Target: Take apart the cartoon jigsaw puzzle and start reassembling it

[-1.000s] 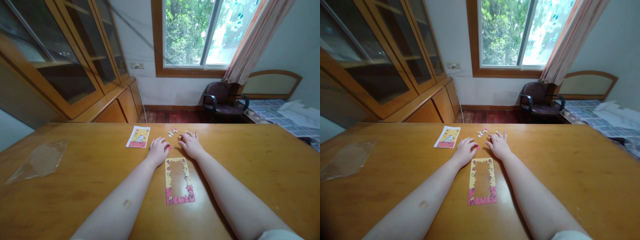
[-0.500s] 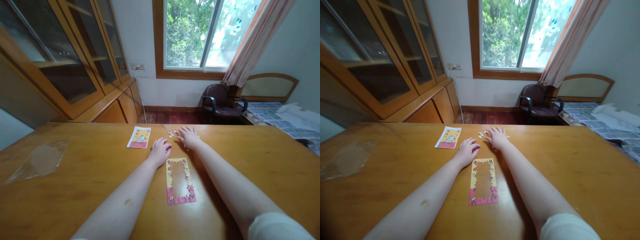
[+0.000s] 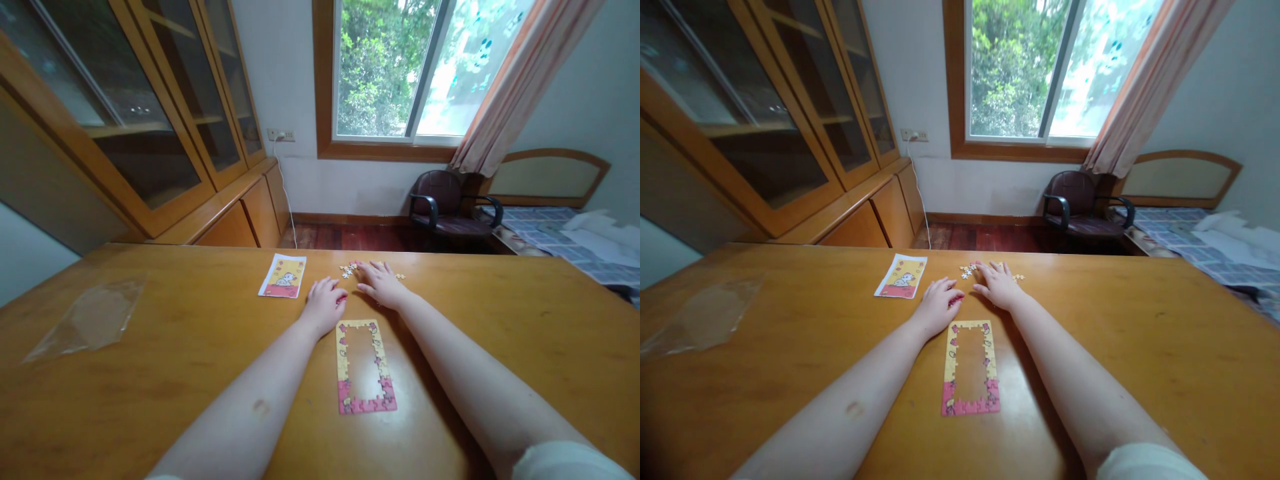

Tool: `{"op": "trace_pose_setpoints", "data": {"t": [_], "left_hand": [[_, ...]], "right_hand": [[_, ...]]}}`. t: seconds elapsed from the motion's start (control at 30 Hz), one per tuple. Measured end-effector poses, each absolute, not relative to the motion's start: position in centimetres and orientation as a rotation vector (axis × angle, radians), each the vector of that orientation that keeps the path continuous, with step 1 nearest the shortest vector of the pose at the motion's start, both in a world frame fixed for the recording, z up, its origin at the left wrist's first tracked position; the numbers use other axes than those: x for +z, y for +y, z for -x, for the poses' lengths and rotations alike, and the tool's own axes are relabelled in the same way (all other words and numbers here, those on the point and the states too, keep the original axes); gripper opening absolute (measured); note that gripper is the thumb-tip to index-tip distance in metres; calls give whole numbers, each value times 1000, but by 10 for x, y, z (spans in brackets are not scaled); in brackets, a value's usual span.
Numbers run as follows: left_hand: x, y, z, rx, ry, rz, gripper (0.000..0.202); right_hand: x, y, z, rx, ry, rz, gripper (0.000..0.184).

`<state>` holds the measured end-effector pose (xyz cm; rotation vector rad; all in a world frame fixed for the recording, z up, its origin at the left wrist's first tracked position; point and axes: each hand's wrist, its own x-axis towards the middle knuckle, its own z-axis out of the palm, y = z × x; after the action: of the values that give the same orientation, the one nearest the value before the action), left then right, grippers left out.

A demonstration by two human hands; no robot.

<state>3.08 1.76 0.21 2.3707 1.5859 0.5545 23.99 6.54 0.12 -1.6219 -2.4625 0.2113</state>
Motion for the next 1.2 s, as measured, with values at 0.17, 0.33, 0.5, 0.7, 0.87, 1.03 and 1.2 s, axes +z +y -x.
{"op": "trace_pose_setpoints", "data": {"t": [0.17, 0.33, 0.5, 0.7, 0.87, 1.03, 1.2], "left_hand": [[5, 17, -31, 543, 1595, -2370, 26], [6, 17, -32, 531, 1598, -2344, 25], [1, 19, -31, 568, 1594, -2346, 25], [1, 20, -30, 579, 1590, -2336, 31], [2, 20, -31, 561, 1599, -2317, 31], [1, 20, -31, 560, 1596, -2320, 31], [0, 20, -32, 537, 1593, -2316, 32]], "right_hand": [[6, 65, -228, 292, -2524, 1596, 67], [6, 51, -242, 241, -2509, 1636, 61], [10, 54, -253, 196, -2430, 1724, 55], [16, 82, -229, 233, -2509, 1716, 63], [13, 93, -222, 154, -2589, 1787, 64], [8, 78, -231, 168, -2519, 1863, 63], [11, 50, -233, 173, -2495, 1889, 64]]}}
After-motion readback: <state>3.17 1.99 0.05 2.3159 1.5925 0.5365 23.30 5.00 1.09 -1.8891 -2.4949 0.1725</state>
